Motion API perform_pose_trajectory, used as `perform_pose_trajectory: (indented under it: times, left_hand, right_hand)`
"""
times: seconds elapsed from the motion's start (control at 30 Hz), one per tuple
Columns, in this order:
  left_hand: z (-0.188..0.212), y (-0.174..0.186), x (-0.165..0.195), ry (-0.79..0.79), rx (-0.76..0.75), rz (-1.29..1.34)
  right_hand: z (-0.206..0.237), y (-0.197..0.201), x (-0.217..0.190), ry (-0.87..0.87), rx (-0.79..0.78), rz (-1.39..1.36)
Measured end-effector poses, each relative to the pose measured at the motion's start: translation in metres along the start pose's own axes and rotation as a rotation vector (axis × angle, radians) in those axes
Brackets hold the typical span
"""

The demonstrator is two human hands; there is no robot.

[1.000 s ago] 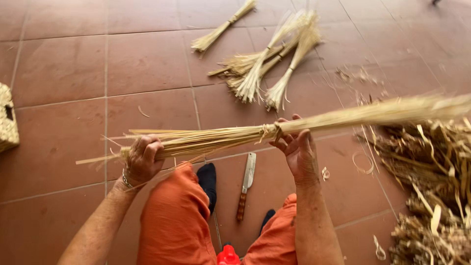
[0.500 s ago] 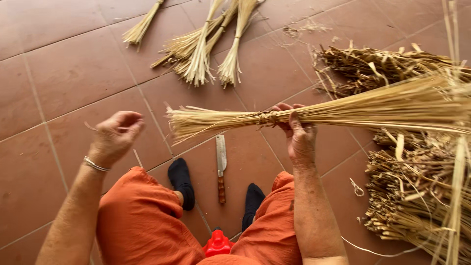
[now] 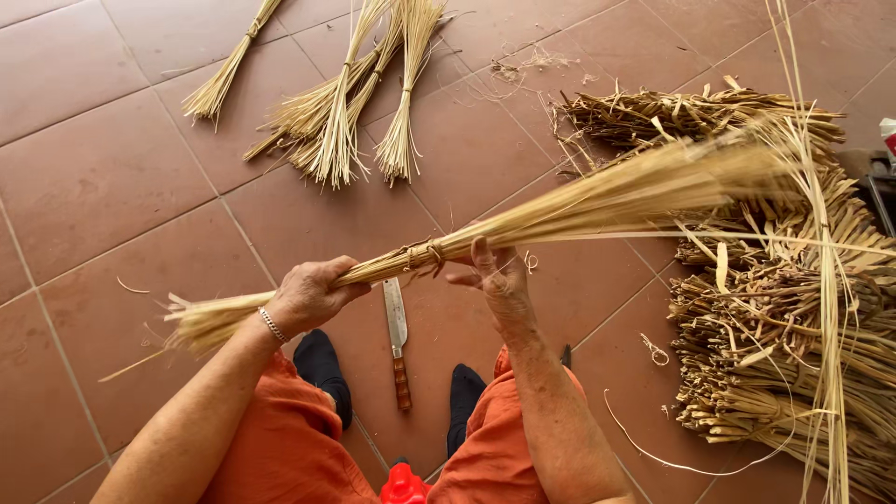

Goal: The person gathers dried plant stalks, aligns them into bundles, and ties them with thin strips. They use scissors to trim excess material and place finished bundles on the tiled floor.

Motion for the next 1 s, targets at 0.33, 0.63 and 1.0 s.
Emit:
perform_pose_trajectory:
  times: [0.33, 0.63, 1.0]
  left_hand:
    - [0.007, 0.008, 0.002, 0.058, -0.007, 0.089]
    - [0.011, -0.004, -0.005, 0.184, -0.127, 0.174]
    - [-0.006, -0.030, -0.018, 0.137, -0.133, 0.303]
  right_hand:
    - [0.011, 0.069, -0.036, 0.236, 0.368, 0.421]
    - [0.030, 0.160, -0.038, 0.211, 0.687, -0.068]
    - [0.042, 0.175, -0.054, 0.339, 0.668, 0.210]
Point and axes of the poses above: each hand's wrist, its own z-axis away from the middle knuckle, its own y-axis out of the back of the hand, x = y × z, the point moved 8 cm from there along -z, towards the middle knuckle, and after that the axes turned 10 degrees about -y, right-handed, at the moved point
